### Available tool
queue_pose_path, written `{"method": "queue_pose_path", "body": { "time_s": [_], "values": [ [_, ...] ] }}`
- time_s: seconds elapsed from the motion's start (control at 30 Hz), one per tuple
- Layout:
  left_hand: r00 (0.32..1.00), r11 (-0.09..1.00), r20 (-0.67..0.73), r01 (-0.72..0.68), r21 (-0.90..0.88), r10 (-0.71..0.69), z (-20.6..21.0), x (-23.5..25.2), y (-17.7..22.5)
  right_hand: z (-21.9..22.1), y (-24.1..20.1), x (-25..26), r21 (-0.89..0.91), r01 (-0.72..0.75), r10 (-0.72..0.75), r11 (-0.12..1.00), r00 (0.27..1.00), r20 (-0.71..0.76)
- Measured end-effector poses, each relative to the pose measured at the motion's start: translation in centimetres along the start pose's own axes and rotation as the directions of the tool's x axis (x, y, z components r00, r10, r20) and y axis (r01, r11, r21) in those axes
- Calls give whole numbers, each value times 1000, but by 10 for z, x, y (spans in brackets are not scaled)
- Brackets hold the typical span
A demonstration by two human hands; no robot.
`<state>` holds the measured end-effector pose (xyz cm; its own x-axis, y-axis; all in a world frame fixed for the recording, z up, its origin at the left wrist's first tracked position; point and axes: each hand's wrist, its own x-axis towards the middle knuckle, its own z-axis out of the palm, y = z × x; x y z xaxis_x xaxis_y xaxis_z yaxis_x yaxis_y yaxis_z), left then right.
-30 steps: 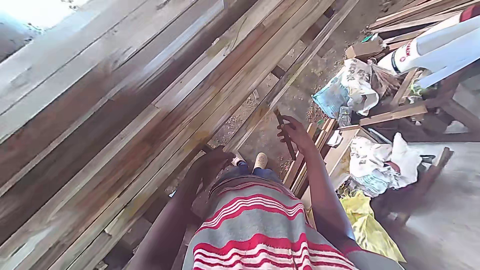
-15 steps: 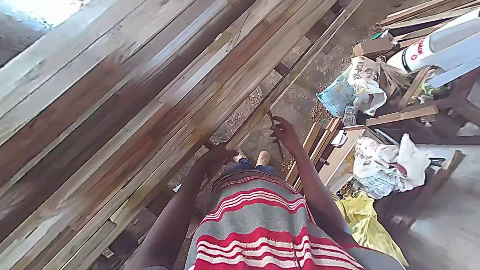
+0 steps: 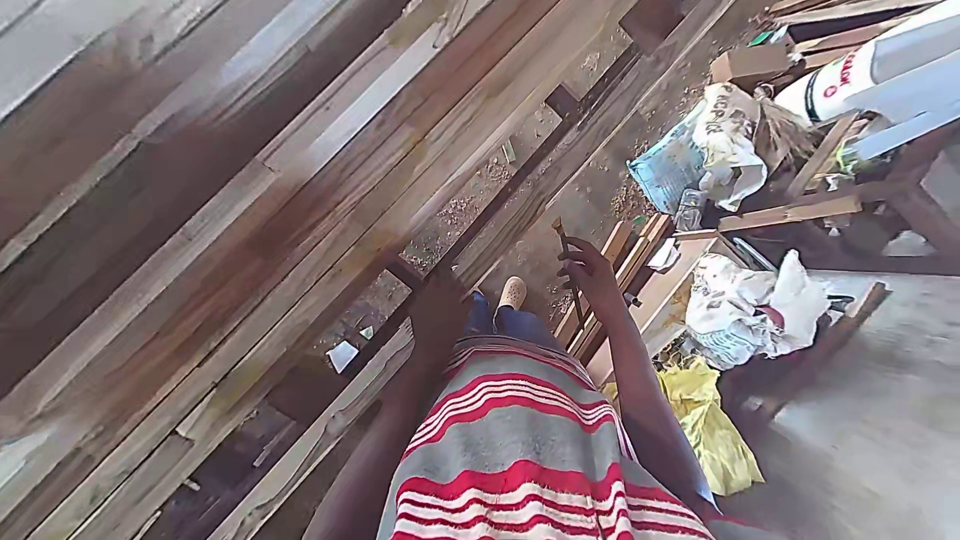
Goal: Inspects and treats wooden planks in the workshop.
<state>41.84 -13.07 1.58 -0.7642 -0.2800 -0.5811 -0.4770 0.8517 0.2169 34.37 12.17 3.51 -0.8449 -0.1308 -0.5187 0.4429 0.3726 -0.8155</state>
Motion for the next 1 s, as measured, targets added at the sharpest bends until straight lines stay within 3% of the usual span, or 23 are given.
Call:
{"method": "queue_pose_path", "body": {
  "time_s": [0.1, 0.27, 0.37, 0.7, 1.0],
  "values": [
    [994, 999, -104, -39, 10, 40, 13, -1, 2, -5, 0, 4, -107, 32, -36, 994, 999, -35],
    [980, 998, -194, -45, 52, 54, 22, -3, 2, -8, -28, 2, -464, 18, -54, 886, 997, -64],
    [966, 997, -252, -46, 56, 58, 26, -4, 2, -11, -46, 0, -534, 28, -77, 845, 995, -70],
    [956, 995, -294, 16, 100, 14, 30, -6, 6, -15, -22, -2, -275, 23, 8, 961, 994, 112],
    [952, 985, -301, 102, 136, -57, 29, -8, 13, -27, 21, -26, -146, -2, 24, 989, 989, 148]
  ]
}}
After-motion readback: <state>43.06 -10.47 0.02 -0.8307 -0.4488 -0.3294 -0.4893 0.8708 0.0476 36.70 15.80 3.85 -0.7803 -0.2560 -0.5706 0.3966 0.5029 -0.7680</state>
